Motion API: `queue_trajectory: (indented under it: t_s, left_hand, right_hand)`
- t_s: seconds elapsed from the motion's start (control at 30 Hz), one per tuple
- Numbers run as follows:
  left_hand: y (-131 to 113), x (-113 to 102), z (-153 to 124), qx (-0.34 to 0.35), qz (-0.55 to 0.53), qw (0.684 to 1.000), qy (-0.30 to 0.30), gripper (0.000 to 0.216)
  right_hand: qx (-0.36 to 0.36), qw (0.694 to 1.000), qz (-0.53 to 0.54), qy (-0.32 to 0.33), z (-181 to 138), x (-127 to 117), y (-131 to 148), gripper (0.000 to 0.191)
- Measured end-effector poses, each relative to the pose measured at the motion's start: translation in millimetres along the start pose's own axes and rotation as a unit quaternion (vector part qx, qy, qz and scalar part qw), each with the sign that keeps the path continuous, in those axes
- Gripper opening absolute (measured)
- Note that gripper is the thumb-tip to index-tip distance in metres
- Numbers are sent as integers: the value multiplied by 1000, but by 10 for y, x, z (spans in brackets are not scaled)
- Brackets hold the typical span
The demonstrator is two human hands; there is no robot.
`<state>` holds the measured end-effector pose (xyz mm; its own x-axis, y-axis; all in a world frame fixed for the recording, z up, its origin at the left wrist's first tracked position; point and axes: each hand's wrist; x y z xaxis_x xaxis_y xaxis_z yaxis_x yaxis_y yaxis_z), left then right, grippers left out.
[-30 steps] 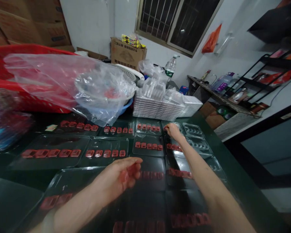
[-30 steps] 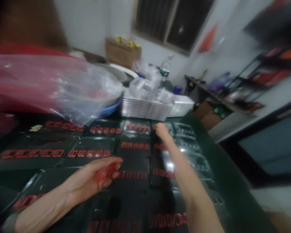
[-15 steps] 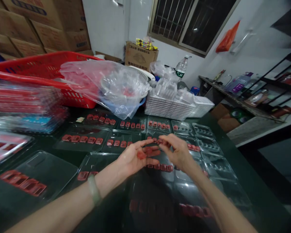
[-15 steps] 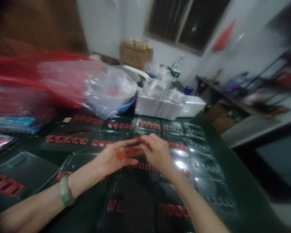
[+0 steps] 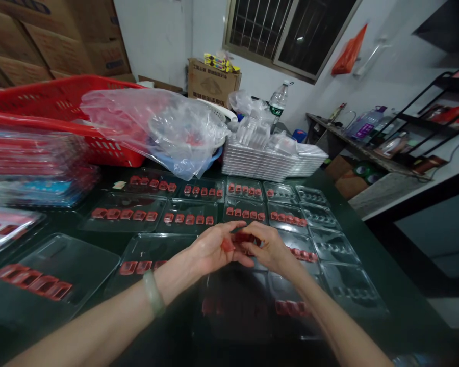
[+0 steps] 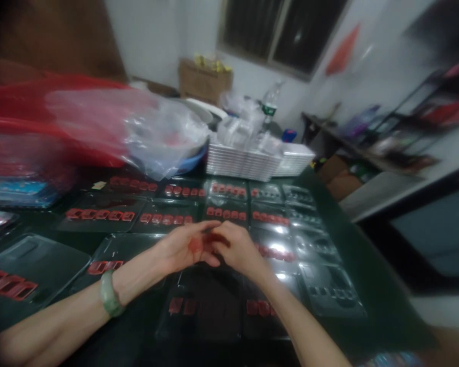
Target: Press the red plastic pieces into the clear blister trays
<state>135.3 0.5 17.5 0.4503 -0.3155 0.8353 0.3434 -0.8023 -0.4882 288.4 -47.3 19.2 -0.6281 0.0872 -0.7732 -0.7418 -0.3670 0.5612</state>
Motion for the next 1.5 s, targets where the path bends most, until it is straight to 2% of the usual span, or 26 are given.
queue_trajectory:
  t_s: [0.13, 0.33, 0.47, 0.57, 0.67, 0.73, 0.87, 1.0, 1.1, 1.23, 1.5]
  left_hand:
    - [35, -15, -4, 4, 40, 999, 7, 25]
    - [103, -74, 2, 30, 119, 992, -43, 16]
    - [122, -53, 28, 4, 105, 993, -51, 12]
    - [139, -35, 83, -17, 84, 995, -50, 8]
    - [162, -21, 155, -38, 102, 992, -57, 13]
    - [165, -14, 189, -60, 113, 989, -68, 19]
    - [114, -30, 172, -82, 79, 988, -108, 22]
    - [10, -107, 75, -64, 69, 985, -147, 19]
    - [-53, -182, 25, -46, 72, 983, -165, 18]
    - [-93, -254, 23, -42, 67, 980, -183, 20]
    - [-109, -257, 63, -35, 78, 984, -159, 17]
  right_hand:
    - [49, 996, 55, -39, -63, -39, -14, 21]
    - [145, 974, 173, -28, -156, -43, -51, 16]
    - [168, 957, 230, -58, -177, 0, -36, 20]
    - [158, 955, 231, -97, -194, 36, -10, 18]
    - [129, 968, 184, -114, -193, 10, -100, 15]
    - [131, 974, 125, -134, -142, -78, -307, 16]
    - [162, 959, -114, -202, 154, -401, -1057, 26]
    - [166, 948, -188, -195, 528, -645, -1806, 23]
    - [162, 946, -224, -168, 694, -649, -2123, 20]
    - [147, 946, -262, -123, 761, -566, -2275, 18]
    - [130, 930, -336, -78, 793, -547, -2259, 20]
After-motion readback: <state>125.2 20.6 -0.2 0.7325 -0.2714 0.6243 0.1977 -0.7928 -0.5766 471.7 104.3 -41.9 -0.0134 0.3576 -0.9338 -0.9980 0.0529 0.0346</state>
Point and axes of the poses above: each hand's wrist, its own z-axis towards the middle knuckle, its own x-axis out of the palm, y = z × x, and after that the axes turned 6 degrees about -z, right-handed
